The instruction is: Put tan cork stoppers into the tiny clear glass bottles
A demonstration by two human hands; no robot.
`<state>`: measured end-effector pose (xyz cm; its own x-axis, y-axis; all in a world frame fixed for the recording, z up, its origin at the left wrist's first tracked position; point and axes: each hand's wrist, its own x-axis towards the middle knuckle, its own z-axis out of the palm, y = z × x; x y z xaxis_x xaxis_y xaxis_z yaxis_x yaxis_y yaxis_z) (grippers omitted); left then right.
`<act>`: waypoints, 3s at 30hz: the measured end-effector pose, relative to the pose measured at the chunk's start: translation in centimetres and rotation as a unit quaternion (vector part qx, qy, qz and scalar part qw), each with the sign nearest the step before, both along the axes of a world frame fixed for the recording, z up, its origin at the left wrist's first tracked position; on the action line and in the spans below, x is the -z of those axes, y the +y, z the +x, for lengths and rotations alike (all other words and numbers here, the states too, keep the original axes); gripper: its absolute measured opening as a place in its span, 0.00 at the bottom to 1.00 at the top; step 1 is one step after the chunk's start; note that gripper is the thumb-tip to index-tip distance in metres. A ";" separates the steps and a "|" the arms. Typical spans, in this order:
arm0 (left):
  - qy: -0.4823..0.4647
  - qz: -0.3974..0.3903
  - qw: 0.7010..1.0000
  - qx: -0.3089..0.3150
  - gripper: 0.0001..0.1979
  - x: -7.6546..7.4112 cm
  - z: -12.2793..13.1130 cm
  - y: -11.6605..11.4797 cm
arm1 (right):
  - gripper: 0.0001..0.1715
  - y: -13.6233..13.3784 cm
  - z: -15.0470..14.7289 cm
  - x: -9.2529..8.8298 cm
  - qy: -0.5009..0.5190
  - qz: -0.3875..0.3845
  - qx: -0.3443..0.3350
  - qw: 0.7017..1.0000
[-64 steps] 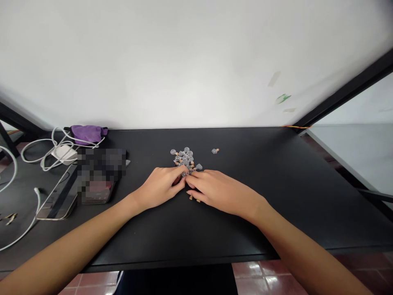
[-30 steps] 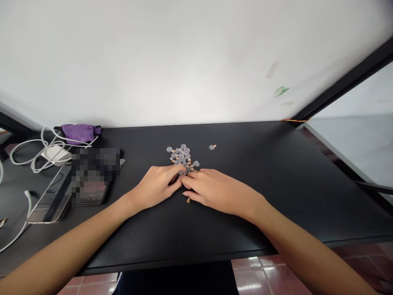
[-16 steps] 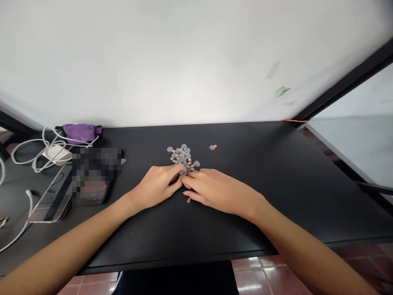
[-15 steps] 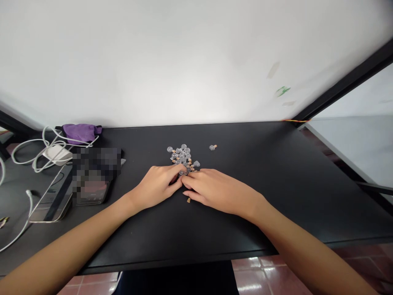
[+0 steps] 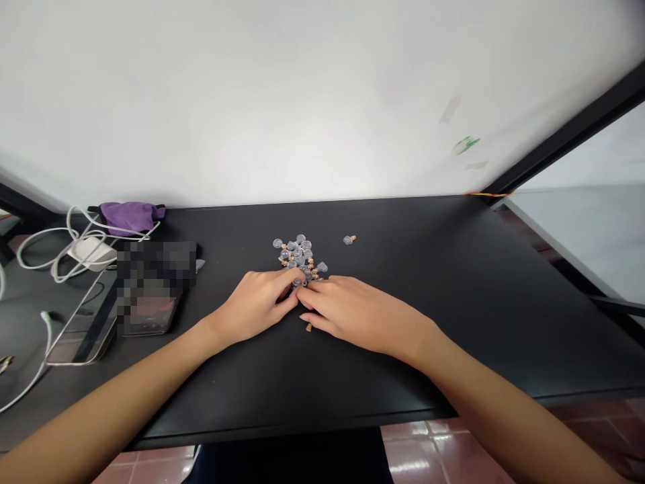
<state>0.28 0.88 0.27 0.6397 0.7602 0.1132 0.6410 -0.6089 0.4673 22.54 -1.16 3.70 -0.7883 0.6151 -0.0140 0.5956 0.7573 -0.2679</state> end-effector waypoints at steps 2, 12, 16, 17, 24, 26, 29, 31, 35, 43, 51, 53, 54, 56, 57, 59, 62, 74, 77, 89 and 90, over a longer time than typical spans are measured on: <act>0.002 0.002 1.000 0.001 0.07 -0.1 0.0 0.0 | 0.07 0.0 0.0 0.0 0.005 0.001 0.000 1.000; 0.015 0.022 1.000 0.009 0.08 0.0 0.0 0.0 | 0.06 -0.2 -0.1 0.0 0.008 0.006 -0.001 1.000; 0.021 0.027 0.999 0.015 0.08 -0.1 0.1 -0.1 | 0.06 -0.2 0.0 0.0 0.003 0.013 -0.007 1.000; 0.022 0.029 0.999 0.016 0.08 -0.1 0.1 -0.1 | 0.06 -0.2 0.0 0.0 0.003 0.015 -0.008 1.000; 0.026 0.036 0.999 0.024 0.08 0.1 0.0 -0.1 | 0.05 -0.4 0.0 -0.1 0.004 0.017 -0.008 1.000; 0.025 0.039 0.999 0.026 0.08 0.1 0.0 -0.1 | 0.05 -0.4 0.0 -0.1 0.005 0.017 -0.008 1.000; 0.024 0.041 0.998 0.029 0.07 0.2 0.1 -0.2 | 0.05 -0.4 0.0 -0.1 0.007 0.020 -0.007 1.000; 0.024 0.043 0.998 0.031 0.07 0.2 0.1 -0.2 | 0.05 -0.4 -0.1 -0.2 0.005 0.021 -0.008 1.000; 0.025 0.045 0.998 0.031 0.07 0.2 0.1 -0.2 | 0.05 -0.5 0.0 -0.2 0.000 0.024 -0.008 1.000; 0.025 0.039 0.998 0.033 0.07 0.3 0.0 -0.1 | 0.07 -0.6 -0.1 0.1 0.002 0.031 -0.009 0.999; 0.023 0.036 0.999 0.034 0.08 0.3 0.0 -0.2 | 0.08 -0.6 0.2 0.3 0.006 0.033 -0.011 0.999; 0.022 0.036 0.999 0.033 0.08 0.2 0.0 -0.2 | 0.07 -0.6 0.1 0.3 0.009 0.033 -0.011 0.999; 0.022 0.036 0.999 0.033 0.08 0.2 0.0 -0.2 | 0.07 -0.6 0.1 0.2 0.010 0.032 -0.010 0.999; 0.022 0.035 0.999 0.031 0.07 0.2 -0.1 -0.2 | 0.06 -0.5 0.1 0.2 0.012 0.027 -0.010 1.000; 0.022 0.035 0.999 0.030 0.07 0.2 -0.1 -0.2 | 0.06 -0.4 0.1 0.2 0.012 0.024 -0.010 1.000; 0.022 0.036 0.999 0.029 0.07 0.2 -0.1 -0.2 | 0.05 -0.4 0.0 0.1 0.012 0.019 -0.010 1.000; 0.021 0.039 0.999 0.029 0.07 0.1 -0.1 -0.2 | 0.06 -0.3 0.0 0.1 0.012 0.015 -0.008 1.000; 0.018 0.039 0.999 0.025 0.07 0.0 0.0 -0.2 | 0.05 -0.2 -0.1 -0.2 -0.004 -0.004 -0.004 1.000; 0.021 0.039 0.999 0.023 0.07 0.0 -0.1 -0.2 | 0.06 -0.1 -0.1 -0.1 0.000 -0.004 -0.004 1.000; 0.021 0.037 0.999 0.027 0.06 0.2 0.0 -0.1 | 0.06 0.5 -0.2 -0.1 0.014 -0.031 0.008 0.999; 0.020 0.036 0.999 0.027 0.06 0.2 0.0 -0.1 | 0.06 0.6 -0.3 -0.2 0.015 -0.034 0.010 0.999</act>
